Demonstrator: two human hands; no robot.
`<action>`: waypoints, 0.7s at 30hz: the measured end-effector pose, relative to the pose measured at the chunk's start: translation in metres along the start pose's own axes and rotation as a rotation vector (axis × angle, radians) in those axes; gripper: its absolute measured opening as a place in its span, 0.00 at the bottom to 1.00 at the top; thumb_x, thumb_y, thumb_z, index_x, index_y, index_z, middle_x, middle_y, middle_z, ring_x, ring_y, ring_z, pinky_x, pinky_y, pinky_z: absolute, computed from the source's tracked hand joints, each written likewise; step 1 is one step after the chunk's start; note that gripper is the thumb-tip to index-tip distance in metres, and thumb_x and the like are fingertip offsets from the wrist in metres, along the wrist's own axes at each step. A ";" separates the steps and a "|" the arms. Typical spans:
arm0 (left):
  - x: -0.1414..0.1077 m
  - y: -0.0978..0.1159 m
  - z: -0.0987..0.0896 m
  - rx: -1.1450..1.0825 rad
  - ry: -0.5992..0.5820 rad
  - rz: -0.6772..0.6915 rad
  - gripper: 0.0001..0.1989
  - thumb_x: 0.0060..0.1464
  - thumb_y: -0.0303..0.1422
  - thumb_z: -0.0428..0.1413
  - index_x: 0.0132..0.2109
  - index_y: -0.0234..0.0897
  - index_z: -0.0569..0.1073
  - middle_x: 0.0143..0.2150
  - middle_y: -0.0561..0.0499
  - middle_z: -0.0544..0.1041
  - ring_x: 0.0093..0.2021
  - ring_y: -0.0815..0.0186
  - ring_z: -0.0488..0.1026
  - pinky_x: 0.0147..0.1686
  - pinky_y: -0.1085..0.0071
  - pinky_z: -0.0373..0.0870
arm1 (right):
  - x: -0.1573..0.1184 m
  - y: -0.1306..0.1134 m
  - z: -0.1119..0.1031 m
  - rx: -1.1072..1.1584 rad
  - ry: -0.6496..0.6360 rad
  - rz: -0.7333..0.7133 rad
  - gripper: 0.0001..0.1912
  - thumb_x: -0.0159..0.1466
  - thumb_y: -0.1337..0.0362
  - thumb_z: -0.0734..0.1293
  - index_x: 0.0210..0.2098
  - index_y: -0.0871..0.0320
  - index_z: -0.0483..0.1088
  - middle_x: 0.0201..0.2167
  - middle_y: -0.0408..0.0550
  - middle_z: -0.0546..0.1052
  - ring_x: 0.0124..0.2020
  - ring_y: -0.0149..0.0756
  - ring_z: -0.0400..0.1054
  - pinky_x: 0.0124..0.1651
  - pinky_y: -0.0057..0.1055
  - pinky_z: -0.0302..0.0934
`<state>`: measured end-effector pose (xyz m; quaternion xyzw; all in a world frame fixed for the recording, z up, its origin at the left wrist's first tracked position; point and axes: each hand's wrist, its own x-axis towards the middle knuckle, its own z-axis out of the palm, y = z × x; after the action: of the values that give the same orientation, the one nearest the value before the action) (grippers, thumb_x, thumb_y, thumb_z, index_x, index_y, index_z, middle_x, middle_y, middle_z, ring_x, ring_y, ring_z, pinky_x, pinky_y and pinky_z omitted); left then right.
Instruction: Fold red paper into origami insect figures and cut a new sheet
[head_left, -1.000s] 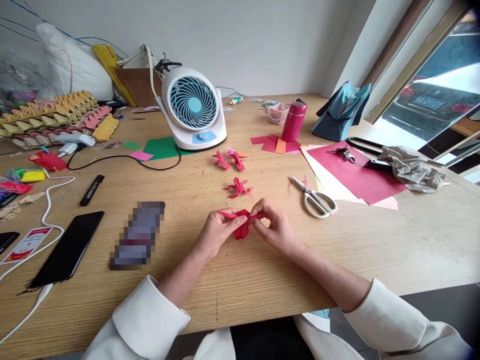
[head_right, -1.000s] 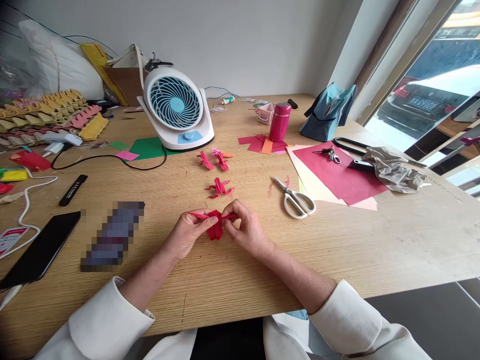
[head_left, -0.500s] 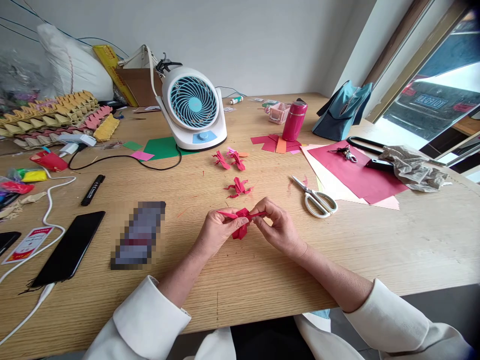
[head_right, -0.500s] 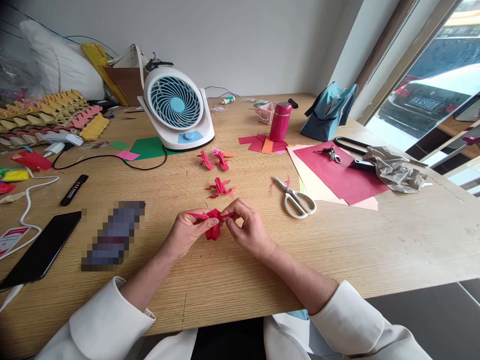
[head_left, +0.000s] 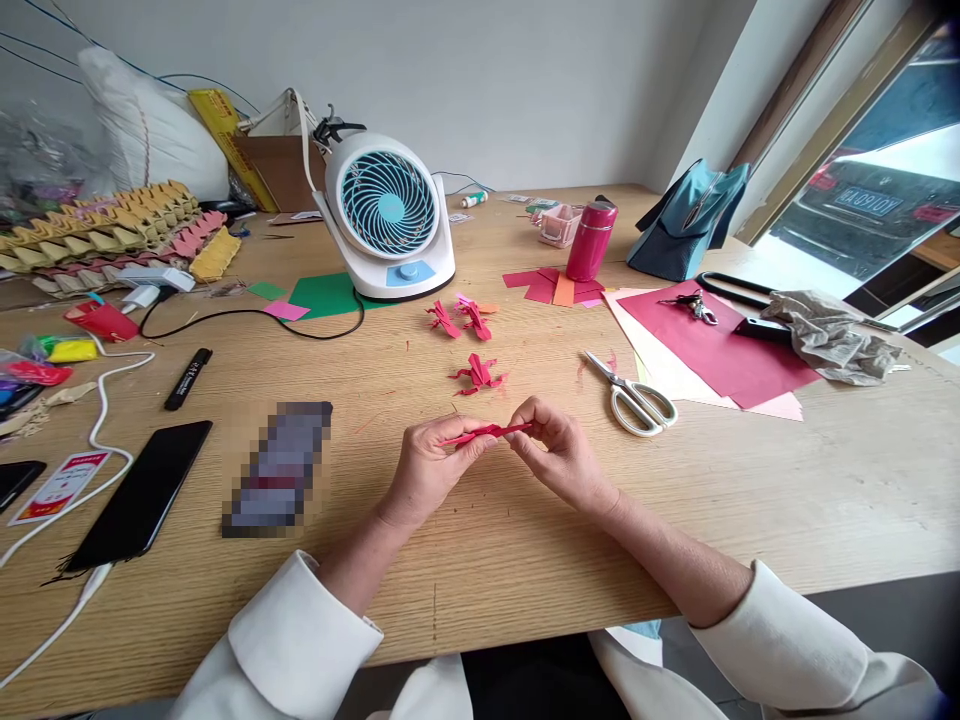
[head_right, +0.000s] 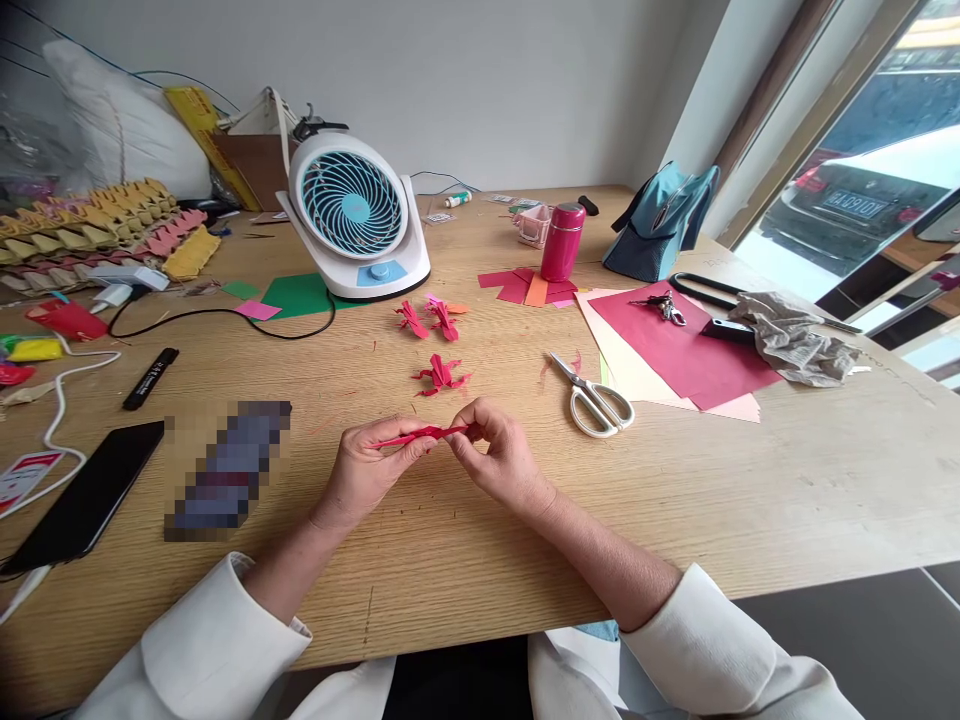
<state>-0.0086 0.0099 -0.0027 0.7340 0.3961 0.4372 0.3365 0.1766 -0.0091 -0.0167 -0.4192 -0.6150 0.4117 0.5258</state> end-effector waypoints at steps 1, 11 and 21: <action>0.000 0.001 0.000 0.038 -0.001 0.048 0.05 0.57 0.32 0.61 0.40 0.38 0.82 0.35 0.48 0.83 0.34 0.64 0.78 0.36 0.71 0.72 | 0.000 -0.001 0.000 0.024 -0.016 0.025 0.11 0.64 0.57 0.68 0.31 0.56 0.68 0.28 0.44 0.69 0.29 0.31 0.64 0.34 0.30 0.59; 0.002 -0.001 -0.007 0.191 0.022 0.286 0.06 0.60 0.30 0.58 0.42 0.39 0.81 0.37 0.47 0.82 0.38 0.64 0.78 0.41 0.68 0.73 | 0.005 -0.006 -0.012 0.464 -0.180 0.354 0.20 0.63 0.47 0.67 0.33 0.58 0.75 0.31 0.46 0.74 0.33 0.33 0.66 0.41 0.32 0.62; 0.002 -0.002 -0.006 0.212 -0.039 0.320 0.06 0.60 0.29 0.58 0.43 0.40 0.80 0.40 0.46 0.81 0.41 0.63 0.77 0.44 0.67 0.72 | 0.006 -0.011 -0.013 0.419 -0.155 0.497 0.17 0.55 0.51 0.75 0.26 0.58 0.72 0.25 0.41 0.71 0.27 0.28 0.62 0.35 0.27 0.60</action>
<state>-0.0142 0.0131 -0.0017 0.8273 0.3117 0.4265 0.1911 0.1877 -0.0056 -0.0029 -0.4066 -0.4340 0.6755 0.4358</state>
